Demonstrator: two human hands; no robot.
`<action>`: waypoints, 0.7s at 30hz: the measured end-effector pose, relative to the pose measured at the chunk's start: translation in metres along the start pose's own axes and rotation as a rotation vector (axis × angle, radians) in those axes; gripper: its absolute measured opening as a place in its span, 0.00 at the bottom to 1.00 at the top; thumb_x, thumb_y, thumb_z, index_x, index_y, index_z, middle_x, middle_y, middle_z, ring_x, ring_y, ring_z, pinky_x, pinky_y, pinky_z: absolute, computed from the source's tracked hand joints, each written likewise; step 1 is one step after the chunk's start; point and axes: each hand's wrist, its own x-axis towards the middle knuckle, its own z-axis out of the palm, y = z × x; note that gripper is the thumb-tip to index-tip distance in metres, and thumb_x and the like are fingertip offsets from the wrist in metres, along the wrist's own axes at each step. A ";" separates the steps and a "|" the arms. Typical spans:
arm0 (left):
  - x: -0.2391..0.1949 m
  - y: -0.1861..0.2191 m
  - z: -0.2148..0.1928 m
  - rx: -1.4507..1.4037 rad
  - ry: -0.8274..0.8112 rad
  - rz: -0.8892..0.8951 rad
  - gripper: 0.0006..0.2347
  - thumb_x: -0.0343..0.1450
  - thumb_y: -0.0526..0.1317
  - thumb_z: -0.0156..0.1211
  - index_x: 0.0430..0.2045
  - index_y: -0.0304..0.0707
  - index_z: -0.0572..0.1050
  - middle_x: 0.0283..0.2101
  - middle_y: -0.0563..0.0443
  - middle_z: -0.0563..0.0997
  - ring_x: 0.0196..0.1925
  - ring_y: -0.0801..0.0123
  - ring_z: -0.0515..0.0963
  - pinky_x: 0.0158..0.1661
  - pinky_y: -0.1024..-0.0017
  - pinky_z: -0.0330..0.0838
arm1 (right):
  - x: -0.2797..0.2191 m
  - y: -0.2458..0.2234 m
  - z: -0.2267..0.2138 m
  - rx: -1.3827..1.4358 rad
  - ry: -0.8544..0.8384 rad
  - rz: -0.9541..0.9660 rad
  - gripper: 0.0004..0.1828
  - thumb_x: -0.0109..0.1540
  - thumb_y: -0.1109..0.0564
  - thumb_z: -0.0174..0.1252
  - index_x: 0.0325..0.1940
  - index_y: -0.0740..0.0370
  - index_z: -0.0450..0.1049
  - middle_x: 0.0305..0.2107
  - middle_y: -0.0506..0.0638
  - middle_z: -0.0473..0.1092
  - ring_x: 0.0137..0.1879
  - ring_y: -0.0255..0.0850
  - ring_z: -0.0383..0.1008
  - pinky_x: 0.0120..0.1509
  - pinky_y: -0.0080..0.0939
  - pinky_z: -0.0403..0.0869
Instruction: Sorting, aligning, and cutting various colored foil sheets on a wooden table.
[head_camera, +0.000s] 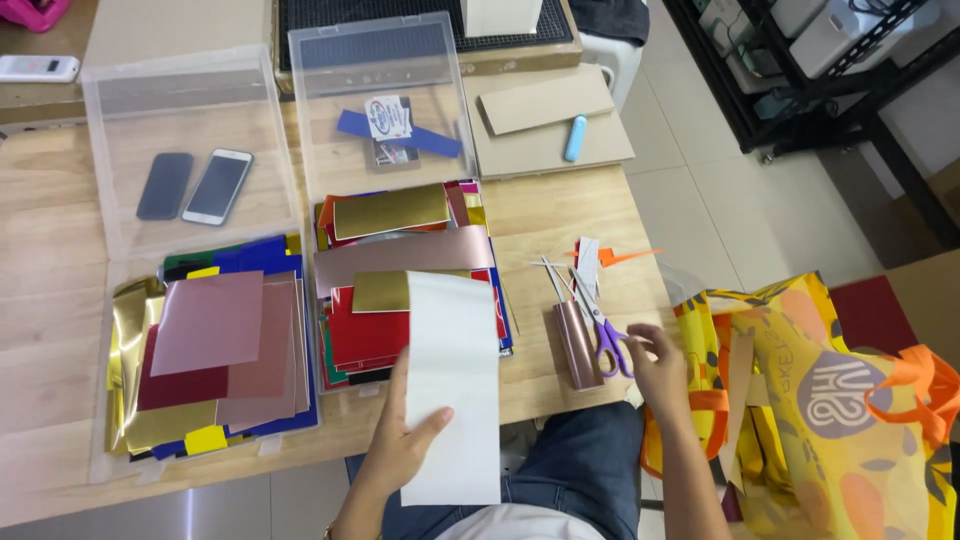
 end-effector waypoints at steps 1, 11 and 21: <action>0.001 -0.002 -0.003 -0.019 0.048 -0.001 0.40 0.68 0.37 0.62 0.74 0.51 0.44 0.75 0.50 0.59 0.76 0.62 0.61 0.69 0.59 0.59 | 0.005 0.015 -0.002 -0.222 0.007 0.032 0.15 0.66 0.52 0.54 0.53 0.59 0.78 0.47 0.53 0.78 0.52 0.43 0.79 0.49 0.44 0.78; 0.016 0.043 -0.004 -0.405 0.417 -0.024 0.29 0.62 0.35 0.68 0.61 0.37 0.69 0.57 0.43 0.82 0.60 0.58 0.82 0.58 0.61 0.79 | 0.047 0.137 0.023 -0.937 0.207 -0.300 0.22 0.61 0.39 0.62 0.51 0.54 0.80 0.38 0.56 0.77 0.47 0.59 0.75 0.48 0.61 0.74; 0.018 0.066 -0.027 -0.144 0.358 0.318 0.37 0.68 0.41 0.64 0.71 0.43 0.49 0.69 0.44 0.67 0.70 0.58 0.70 0.66 0.59 0.69 | 0.022 0.070 0.000 -0.692 -0.041 0.061 0.23 0.68 0.46 0.51 0.61 0.61 0.74 0.49 0.59 0.79 0.55 0.60 0.77 0.58 0.59 0.74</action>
